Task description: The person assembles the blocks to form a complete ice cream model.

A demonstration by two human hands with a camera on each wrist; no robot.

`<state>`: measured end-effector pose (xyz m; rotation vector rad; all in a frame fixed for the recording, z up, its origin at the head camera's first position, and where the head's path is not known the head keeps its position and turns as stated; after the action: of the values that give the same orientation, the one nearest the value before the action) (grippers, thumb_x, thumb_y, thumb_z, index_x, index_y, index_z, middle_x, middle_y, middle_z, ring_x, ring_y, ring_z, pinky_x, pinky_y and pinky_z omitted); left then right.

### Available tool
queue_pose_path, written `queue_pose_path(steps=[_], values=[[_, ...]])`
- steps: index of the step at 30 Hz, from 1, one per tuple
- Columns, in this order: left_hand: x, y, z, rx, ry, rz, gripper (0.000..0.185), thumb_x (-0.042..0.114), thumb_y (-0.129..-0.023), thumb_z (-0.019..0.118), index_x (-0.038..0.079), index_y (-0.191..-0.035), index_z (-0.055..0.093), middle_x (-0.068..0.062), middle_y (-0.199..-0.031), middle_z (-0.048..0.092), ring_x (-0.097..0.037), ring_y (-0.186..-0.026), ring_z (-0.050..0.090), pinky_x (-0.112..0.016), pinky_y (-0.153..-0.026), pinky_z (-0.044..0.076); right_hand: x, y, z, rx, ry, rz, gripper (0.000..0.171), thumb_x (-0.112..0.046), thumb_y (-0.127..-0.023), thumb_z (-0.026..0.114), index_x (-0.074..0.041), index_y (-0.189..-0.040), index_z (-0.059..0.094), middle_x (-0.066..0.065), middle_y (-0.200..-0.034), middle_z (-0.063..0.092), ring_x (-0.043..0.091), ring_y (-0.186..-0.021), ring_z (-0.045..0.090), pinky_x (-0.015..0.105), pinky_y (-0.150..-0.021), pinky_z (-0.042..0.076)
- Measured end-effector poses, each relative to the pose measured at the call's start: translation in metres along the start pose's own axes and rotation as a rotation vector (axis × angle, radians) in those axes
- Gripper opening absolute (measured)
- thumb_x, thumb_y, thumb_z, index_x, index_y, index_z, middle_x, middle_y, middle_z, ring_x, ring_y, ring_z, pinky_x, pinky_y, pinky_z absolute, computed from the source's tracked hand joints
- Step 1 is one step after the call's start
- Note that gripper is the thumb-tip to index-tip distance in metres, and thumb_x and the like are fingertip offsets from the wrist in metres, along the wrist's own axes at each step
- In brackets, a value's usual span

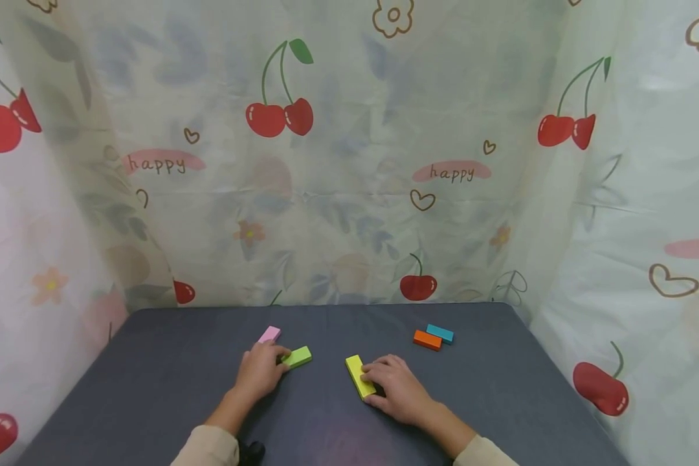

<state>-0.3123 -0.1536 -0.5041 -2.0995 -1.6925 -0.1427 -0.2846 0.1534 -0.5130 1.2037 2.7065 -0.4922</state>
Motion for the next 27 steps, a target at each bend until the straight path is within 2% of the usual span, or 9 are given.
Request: queue_pose_path(steps=[9,18,22,27], values=[[0.013,-0.006,0.009,0.015,0.022,0.064,0.022,0.016,-0.077,0.082,0.013,-0.099,0.078,-0.001,-0.086,0.061,-0.026,-0.083,0.057,-0.046,-0.075,0.044,-0.012,0.0,0.003,-0.02,0.003,0.007,0.033,-0.034,-0.09,0.071,-0.021,-0.12,0.069,-0.008,-0.128,0.06,0.015,-0.111,0.05,0.05,-0.103,0.033],[0.024,-0.011,0.016,0.005,0.024,0.086,0.023,0.015,-0.078,0.081,0.013,-0.1,0.078,0.002,-0.083,0.058,-0.022,-0.079,0.054,-0.041,-0.073,0.043,-0.022,-0.003,0.006,-0.058,0.017,0.0,0.033,-0.034,-0.09,0.071,-0.024,-0.122,0.069,-0.009,-0.125,0.059,0.013,-0.113,0.049,0.049,-0.104,0.032],[0.03,-0.013,0.02,0.006,0.027,0.1,0.022,0.015,-0.078,0.081,0.014,-0.1,0.078,0.004,-0.083,0.056,-0.021,-0.079,0.054,-0.041,-0.071,0.043,-0.026,-0.003,0.007,-0.04,0.02,-0.03,0.033,-0.035,-0.089,0.072,-0.024,-0.12,0.069,-0.01,-0.123,0.059,0.013,-0.111,0.049,0.048,-0.103,0.034],[0.036,-0.015,0.026,-0.031,0.032,0.107,0.022,0.016,-0.08,0.08,0.014,-0.102,0.077,0.003,-0.086,0.057,-0.021,-0.082,0.054,-0.042,-0.073,0.043,-0.031,-0.003,0.01,-0.017,0.017,-0.084,0.033,-0.035,-0.088,0.073,-0.023,-0.119,0.07,-0.008,-0.122,0.06,0.013,-0.109,0.051,0.048,-0.101,0.036]])
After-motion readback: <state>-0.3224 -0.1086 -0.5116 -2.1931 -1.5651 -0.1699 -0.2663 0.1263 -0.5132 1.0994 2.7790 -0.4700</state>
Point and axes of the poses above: each hand's wrist, its own y-axis away from the middle knuckle, its own z-axis out of the palm, x = y × z, the point moved 1 cm from there along -y, towards the middle knuckle
